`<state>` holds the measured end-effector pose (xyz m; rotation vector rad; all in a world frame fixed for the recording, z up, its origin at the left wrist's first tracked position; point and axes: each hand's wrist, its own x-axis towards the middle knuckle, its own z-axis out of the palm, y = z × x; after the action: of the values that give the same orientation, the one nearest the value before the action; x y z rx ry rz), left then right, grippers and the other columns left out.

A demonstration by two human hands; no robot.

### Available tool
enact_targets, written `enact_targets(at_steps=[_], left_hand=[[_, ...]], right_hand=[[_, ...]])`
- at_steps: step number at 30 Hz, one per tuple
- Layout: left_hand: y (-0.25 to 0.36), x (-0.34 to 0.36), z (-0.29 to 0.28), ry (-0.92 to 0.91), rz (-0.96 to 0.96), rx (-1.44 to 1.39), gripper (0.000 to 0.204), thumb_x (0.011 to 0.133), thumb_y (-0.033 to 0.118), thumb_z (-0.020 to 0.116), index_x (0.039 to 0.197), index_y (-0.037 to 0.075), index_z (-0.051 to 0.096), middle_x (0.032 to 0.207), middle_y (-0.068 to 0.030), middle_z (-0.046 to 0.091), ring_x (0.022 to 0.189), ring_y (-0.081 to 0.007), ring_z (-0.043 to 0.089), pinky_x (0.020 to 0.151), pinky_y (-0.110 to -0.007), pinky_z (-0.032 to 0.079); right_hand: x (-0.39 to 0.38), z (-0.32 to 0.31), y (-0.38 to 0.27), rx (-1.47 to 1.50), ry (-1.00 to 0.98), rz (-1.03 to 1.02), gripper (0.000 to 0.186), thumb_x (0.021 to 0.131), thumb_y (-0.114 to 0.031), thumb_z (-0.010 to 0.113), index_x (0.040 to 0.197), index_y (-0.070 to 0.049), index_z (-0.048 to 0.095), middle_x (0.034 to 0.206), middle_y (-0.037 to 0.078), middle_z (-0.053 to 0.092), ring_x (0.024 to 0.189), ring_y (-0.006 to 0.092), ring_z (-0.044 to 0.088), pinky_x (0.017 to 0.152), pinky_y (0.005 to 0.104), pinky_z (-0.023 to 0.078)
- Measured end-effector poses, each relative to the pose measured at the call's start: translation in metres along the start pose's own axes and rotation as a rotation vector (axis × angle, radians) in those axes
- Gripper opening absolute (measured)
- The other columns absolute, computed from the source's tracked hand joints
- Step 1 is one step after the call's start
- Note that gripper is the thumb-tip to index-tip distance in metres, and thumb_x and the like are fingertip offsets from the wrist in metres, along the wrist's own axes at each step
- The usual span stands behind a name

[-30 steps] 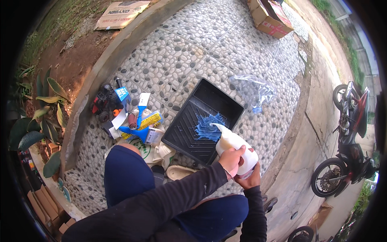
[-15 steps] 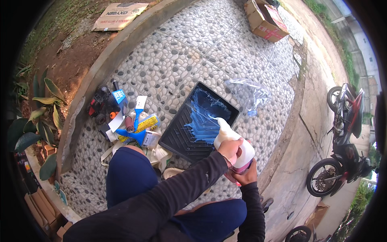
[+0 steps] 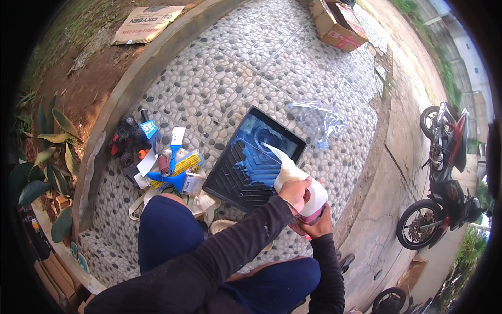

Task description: The person sits on a paved outdoor area and prepares painting supplies. They open a white paint container, pour paint into a black tray, and assemble a blue paint roller by attaching it to a handle. The person then carries the tray and roller into a room where another person is painting a wall.

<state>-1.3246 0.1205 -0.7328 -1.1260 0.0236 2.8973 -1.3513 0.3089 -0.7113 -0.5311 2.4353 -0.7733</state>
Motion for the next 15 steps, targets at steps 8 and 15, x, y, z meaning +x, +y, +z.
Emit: enact_targets(at_steps=[8, 15], left_hand=[[0.005, -0.002, 0.003, 0.038, -0.021, -0.003, 0.02, 0.102, 0.007, 0.053, 0.121, 0.003, 0.051, 0.109, -0.0178, 0.071, 0.091, -0.0177, 0.065, 0.073, -0.027, 0.046], [-0.004, 0.009, -0.005, 0.041, -0.024, -0.005, 0.016, 0.102, 0.009, 0.055, 0.117, 0.006, 0.055, 0.107, -0.0132, 0.073, 0.081, -0.0131, 0.062, 0.065, -0.025, 0.044]], right_hand=[[0.001, 0.003, -0.001, 0.035, 0.005, -0.003, 0.103, 0.053, -0.029, 0.089, 0.135, 0.004, 0.037, 0.124, 0.021, 0.055, 0.116, 0.0329, 0.059, 0.1, 0.0412, 0.048], [-0.003, 0.004, 0.012, 0.021, -0.004, -0.012, 0.1, 0.053, -0.03, 0.088, 0.133, 0.004, 0.038, 0.121, 0.022, 0.056, 0.115, 0.0345, 0.06, 0.098, 0.0415, 0.049]])
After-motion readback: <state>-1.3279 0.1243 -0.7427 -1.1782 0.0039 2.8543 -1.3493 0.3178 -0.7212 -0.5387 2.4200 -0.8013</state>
